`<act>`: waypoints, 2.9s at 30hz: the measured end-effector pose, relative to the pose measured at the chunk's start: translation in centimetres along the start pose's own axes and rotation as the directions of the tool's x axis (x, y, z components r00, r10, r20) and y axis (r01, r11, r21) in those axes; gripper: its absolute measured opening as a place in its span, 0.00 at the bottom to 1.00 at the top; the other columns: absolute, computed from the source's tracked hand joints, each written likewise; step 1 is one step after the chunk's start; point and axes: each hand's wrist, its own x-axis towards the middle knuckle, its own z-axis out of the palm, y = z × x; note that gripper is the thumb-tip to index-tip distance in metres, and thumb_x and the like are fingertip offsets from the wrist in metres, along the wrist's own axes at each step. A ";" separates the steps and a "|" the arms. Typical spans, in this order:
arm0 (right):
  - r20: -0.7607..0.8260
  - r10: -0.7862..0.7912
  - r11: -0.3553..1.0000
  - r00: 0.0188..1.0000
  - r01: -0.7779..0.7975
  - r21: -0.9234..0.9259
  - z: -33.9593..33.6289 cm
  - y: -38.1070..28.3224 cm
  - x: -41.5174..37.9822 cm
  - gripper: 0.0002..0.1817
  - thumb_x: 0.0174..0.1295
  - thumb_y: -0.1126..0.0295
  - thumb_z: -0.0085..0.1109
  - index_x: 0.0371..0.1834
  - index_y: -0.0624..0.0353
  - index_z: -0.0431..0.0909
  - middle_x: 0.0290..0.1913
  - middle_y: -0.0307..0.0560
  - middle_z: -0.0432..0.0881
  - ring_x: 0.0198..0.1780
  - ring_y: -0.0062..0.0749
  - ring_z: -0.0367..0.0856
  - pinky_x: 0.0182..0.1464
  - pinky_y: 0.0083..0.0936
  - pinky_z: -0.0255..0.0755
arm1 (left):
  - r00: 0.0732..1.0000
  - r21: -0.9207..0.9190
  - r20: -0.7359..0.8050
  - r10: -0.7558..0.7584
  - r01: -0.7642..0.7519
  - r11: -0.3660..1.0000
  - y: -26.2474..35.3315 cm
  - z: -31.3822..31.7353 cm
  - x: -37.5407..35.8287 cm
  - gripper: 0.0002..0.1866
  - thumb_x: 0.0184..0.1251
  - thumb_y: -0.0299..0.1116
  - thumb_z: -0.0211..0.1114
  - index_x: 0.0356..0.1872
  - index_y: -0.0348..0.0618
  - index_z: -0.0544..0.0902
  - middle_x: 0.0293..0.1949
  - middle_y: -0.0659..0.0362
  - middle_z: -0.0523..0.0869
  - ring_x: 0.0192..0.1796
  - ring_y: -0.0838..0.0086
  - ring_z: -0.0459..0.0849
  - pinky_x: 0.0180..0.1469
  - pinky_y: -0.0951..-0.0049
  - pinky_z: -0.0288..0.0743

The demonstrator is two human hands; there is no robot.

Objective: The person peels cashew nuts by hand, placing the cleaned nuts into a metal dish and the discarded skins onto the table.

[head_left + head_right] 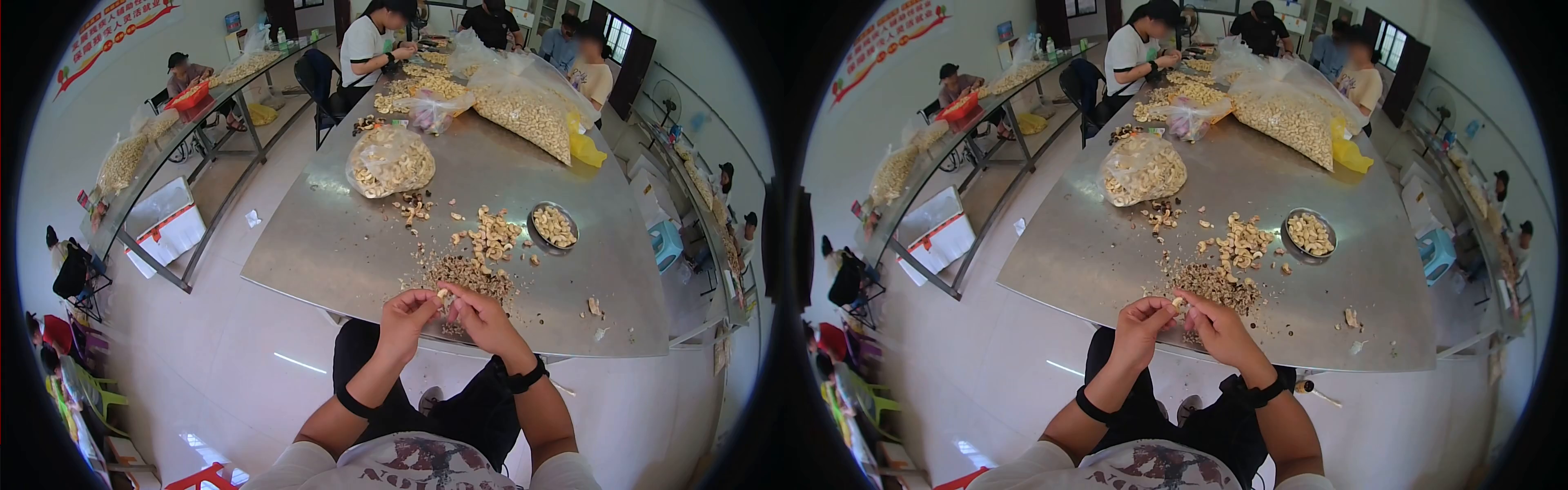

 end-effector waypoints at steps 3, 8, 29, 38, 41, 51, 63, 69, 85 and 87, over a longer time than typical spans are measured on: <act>-0.005 0.000 1.000 1.000 0.000 -0.005 0.0 -0.2 0.0 0.23 0.69 0.75 0.44 0.68 0.50 0.67 0.29 0.42 0.78 0.31 0.23 0.77 0.38 0.20 0.72 | 1.000 -0.003 -0.005 -0.011 0.011 1.000 0.2 0.0 0.0 0.04 0.63 0.25 0.65 0.37 0.36 0.83 0.31 0.61 0.85 0.31 0.80 0.80 0.37 0.81 0.73; 0.001 0.005 0.999 1.000 -0.005 -0.038 0.2 -1.0 0.0 0.24 0.68 0.75 0.45 0.68 0.52 0.66 0.30 0.44 0.79 0.31 0.24 0.78 0.38 0.21 0.72 | 0.996 -0.096 0.008 -0.090 0.090 0.991 0.2 -0.2 0.2 0.04 0.63 0.25 0.64 0.36 0.36 0.82 0.31 0.60 0.85 0.31 0.79 0.80 0.37 0.81 0.74; -0.068 -0.141 0.975 0.988 0.126 -0.184 0.6 0.0 -0.1 0.28 0.64 0.80 0.46 0.69 0.53 0.64 0.32 0.48 0.77 0.31 0.29 0.78 0.39 0.24 0.73 | 0.936 -0.440 0.179 -0.304 0.353 0.826 0.6 -0.8 0.2 0.04 0.64 0.27 0.62 0.33 0.37 0.82 0.30 0.59 0.85 0.30 0.78 0.81 0.38 0.79 0.75; 0.138 -0.010 0.999 0.990 0.005 0.039 -0.5 -1.1 -0.3 0.27 0.68 0.76 0.44 0.72 0.54 0.58 0.37 0.46 0.79 0.32 0.25 0.75 0.41 0.21 0.72 | 0.870 -0.523 0.250 -0.426 0.491 0.696 0.7 -0.9 0.0 0.06 0.64 0.26 0.60 0.30 0.36 0.81 0.27 0.57 0.83 0.30 0.75 0.79 0.37 0.76 0.73; 0.148 -0.033 0.999 0.988 0.029 0.025 -0.6 -1.3 -0.3 0.28 0.69 0.76 0.44 0.73 0.53 0.57 0.37 0.45 0.79 0.32 0.24 0.75 0.41 0.22 0.73 | 0.857 -0.525 0.298 -0.421 0.515 0.677 0.5 -1.1 0.1 0.06 0.65 0.26 0.59 0.31 0.35 0.81 0.27 0.57 0.83 0.30 0.74 0.79 0.37 0.76 0.73; 0.058 -0.046 0.999 0.997 0.046 -0.001 0.1 -1.4 -0.5 0.26 0.68 0.77 0.44 0.71 0.54 0.61 0.39 0.46 0.81 0.35 0.26 0.80 0.41 0.23 0.75 | 0.929 -0.343 0.244 -0.278 0.351 0.871 1.6 0.1 -0.5 0.08 0.65 0.26 0.60 0.43 0.36 0.80 0.33 0.58 0.85 0.34 0.75 0.82 0.39 0.79 0.74; 0.039 0.031 0.990 0.999 -0.025 -0.140 -1.0 -2.4 -0.7 0.27 0.62 0.75 0.55 0.66 0.55 0.67 0.28 0.44 0.73 0.27 0.26 0.71 0.34 0.25 0.69 | 0.957 -0.284 0.148 -0.249 0.282 0.916 0.9 -0.9 0.0 0.11 0.63 0.22 0.61 0.46 0.38 0.79 0.34 0.58 0.85 0.33 0.77 0.81 0.39 0.79 0.73; -0.104 -0.135 0.966 0.985 0.108 -0.235 -0.6 -1.0 0.1 0.15 0.59 0.75 0.59 0.49 0.61 0.76 0.26 0.43 0.71 0.26 0.29 0.70 0.33 0.25 0.67 | 0.931 -0.246 0.226 -0.288 0.341 0.907 0.9 -0.8 -0.1 0.10 0.63 0.23 0.61 0.45 0.35 0.80 0.35 0.57 0.85 0.33 0.77 0.82 0.38 0.79 0.74; -0.379 0.042 0.999 0.924 -0.046 -0.004 2.6 -1.2 -0.9 0.06 0.57 0.78 0.64 0.37 0.63 0.79 0.29 0.36 0.79 0.29 0.12 0.70 0.30 0.13 0.64 | 0.968 -0.246 0.213 -0.133 0.185 0.951 0.2 -0.3 -0.3 0.11 0.67 0.27 0.61 0.48 0.35 0.82 0.44 0.58 0.85 0.40 0.80 0.80 0.46 0.79 0.73; -0.341 0.036 0.999 0.939 -0.044 -0.016 2.2 -1.6 -1.1 0.06 0.59 0.77 0.62 0.38 0.63 0.79 0.27 0.34 0.78 0.28 0.12 0.69 0.30 0.13 0.64 | 0.968 -0.230 0.216 -0.131 0.181 0.956 0.4 -0.4 -0.3 0.12 0.67 0.27 0.61 0.49 0.35 0.82 0.43 0.58 0.85 0.39 0.80 0.80 0.44 0.79 0.72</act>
